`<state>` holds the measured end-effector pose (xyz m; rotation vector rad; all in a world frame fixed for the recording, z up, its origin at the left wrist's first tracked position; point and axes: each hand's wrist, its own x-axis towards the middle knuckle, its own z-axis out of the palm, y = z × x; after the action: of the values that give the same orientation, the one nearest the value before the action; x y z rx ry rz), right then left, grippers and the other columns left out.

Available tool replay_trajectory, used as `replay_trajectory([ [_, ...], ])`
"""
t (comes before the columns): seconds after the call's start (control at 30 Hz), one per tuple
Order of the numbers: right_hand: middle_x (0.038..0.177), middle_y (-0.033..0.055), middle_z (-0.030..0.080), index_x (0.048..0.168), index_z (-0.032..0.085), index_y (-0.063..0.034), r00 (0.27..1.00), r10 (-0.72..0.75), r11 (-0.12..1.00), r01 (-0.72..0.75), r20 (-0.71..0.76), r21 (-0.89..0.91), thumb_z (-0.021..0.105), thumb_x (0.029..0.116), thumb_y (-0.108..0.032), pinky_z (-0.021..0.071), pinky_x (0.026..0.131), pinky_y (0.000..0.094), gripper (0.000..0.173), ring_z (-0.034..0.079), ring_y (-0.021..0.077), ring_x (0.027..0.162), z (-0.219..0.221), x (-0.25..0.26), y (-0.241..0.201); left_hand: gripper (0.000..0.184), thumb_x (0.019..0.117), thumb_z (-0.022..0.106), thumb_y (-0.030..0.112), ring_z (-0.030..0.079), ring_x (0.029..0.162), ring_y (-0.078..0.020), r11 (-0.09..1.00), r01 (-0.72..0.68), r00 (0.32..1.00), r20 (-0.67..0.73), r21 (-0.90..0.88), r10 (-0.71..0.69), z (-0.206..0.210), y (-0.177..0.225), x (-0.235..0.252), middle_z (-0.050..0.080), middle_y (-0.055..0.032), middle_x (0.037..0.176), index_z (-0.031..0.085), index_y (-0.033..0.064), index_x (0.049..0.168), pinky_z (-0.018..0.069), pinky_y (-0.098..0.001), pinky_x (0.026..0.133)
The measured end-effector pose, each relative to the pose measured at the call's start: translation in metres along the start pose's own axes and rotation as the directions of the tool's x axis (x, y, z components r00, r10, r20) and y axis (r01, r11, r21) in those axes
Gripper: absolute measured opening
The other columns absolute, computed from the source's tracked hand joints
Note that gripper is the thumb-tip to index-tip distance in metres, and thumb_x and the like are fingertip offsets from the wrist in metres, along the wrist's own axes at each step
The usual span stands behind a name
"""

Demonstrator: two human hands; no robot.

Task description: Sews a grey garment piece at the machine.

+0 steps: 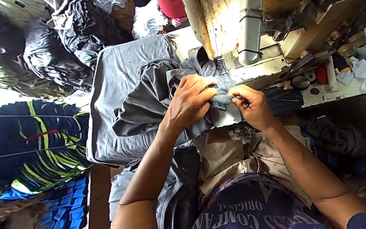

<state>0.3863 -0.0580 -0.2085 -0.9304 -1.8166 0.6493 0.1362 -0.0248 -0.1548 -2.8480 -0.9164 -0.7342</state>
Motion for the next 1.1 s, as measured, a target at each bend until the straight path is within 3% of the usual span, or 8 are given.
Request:
replay_trajectory([
  [0.13,0.109,0.0097,0.07,0.107,0.07,0.0002,0.999,-0.044,0.999,0.044,-0.028,0.016,0.063,0.0972,0.001,0.06,0.082,0.0279,0.012,0.069,0.0126,0.095,0.0,-0.006,0.0,0.031,0.0993,0.053,0.014,0.058,0.125,-0.0269,0.996,0.028,1.0,0.003,0.083,-0.029,0.012,0.0,-0.003,0.068,-0.0013,0.135,0.075,0.0174,0.122,0.0389,-0.048,0.11],
  [0.57,0.102,0.0065,0.07,0.105,0.071,-0.0026,0.992,0.067,0.994,-0.058,-0.102,0.087,0.061,0.0987,0.001,0.0573,0.072,0.024,0.012,0.066,0.009,0.084,0.008,0.011,0.005,0.026,0.1002,0.053,0.013,0.06,0.124,-0.0253,0.988,0.134,0.988,-0.091,0.076,-0.127,0.016,-0.007,0.007,0.07,-0.0029,0.129,0.076,0.0129,0.111,0.041,-0.0469,0.108],
  [0.77,0.106,0.007,0.07,0.108,0.071,-0.003,0.987,0.064,0.994,-0.05,-0.145,0.098,0.06,0.0994,0.001,0.0582,0.077,0.0242,0.015,0.067,0.0095,0.088,0.016,0.016,0.003,0.033,0.0955,0.053,0.011,0.059,0.127,-0.023,0.979,0.202,0.967,-0.163,0.023,-0.196,0.023,0.002,-0.002,0.069,-0.0012,0.132,0.076,0.0159,0.119,0.0427,-0.0468,0.107],
  [0.9,0.121,0.007,0.071,0.121,0.071,-0.0047,0.99,0.047,0.997,-0.039,-0.132,0.065,0.061,0.0991,0.001,0.0597,0.09,0.0271,0.024,0.07,0.0108,0.104,0.011,0.012,-0.003,0.029,0.0963,0.062,0.026,0.057,0.13,-0.0229,0.983,0.182,0.968,-0.177,-0.006,-0.18,0.024,0.01,-0.003,0.068,-0.0009,0.135,0.076,0.0183,0.121,0.0388,-0.0478,0.112],
  [0.93,0.124,0.006,0.07,0.125,0.07,-0.0063,0.991,0.052,0.998,-0.047,-0.119,0.041,0.062,0.0996,-0.002,0.0602,0.088,0.0272,0.028,0.07,0.0101,0.103,0.006,0.007,-0.007,0.029,0.0962,0.064,0.03,0.057,0.13,-0.0233,0.985,0.172,0.963,-0.205,-0.024,-0.174,0.024,0.011,-0.003,0.067,-0.0017,0.135,0.077,0.0181,0.119,0.0385,-0.0479,0.112],
  [1.03,0.123,0.0039,0.07,0.13,0.068,-0.0078,0.995,0.053,0.998,-0.051,-0.088,0.026,0.06,0.1038,-0.013,0.0575,0.067,0.0248,0.028,0.067,0.0073,0.082,-0.018,-0.006,-0.019,0.018,0.0976,0.067,0.027,0.06,0.126,-0.0256,0.979,0.201,0.904,-0.377,-0.037,-0.2,0.02,0.011,0.004,0.07,-0.0052,0.129,0.08,0.015,0.103,0.0422,-0.048,0.11],
  [1.07,0.12,0.0029,0.072,0.13,0.067,-0.0077,0.996,0.055,0.998,-0.053,-0.065,0.029,0.055,0.1065,-0.018,0.0585,0.065,0.0247,0.029,0.068,0.0069,0.081,-0.03,-0.011,-0.024,0.017,0.0983,0.066,0.024,0.061,0.124,-0.0257,0.969,0.244,0.874,-0.428,-0.024,-0.231,0.017,0.01,0.009,0.071,-0.0058,0.127,0.079,0.0137,0.099,0.044,-0.0475,0.108],
  [1.1,0.112,0.0031,0.073,0.13,0.067,-0.0063,0.996,0.06,0.997,-0.057,-0.062,0.055,0.051,0.1085,-0.022,0.0533,0.056,0.0245,0.031,0.063,0.0066,0.069,-0.04,-0.016,-0.028,0.018,0.0988,0.064,0.022,0.061,0.122,-0.0255,0.956,0.294,0.844,-0.464,-0.018,-0.269,0.013,0.009,0.014,0.071,-0.0062,0.127,0.079,0.013,0.098,0.0449,-0.0469,0.106],
])
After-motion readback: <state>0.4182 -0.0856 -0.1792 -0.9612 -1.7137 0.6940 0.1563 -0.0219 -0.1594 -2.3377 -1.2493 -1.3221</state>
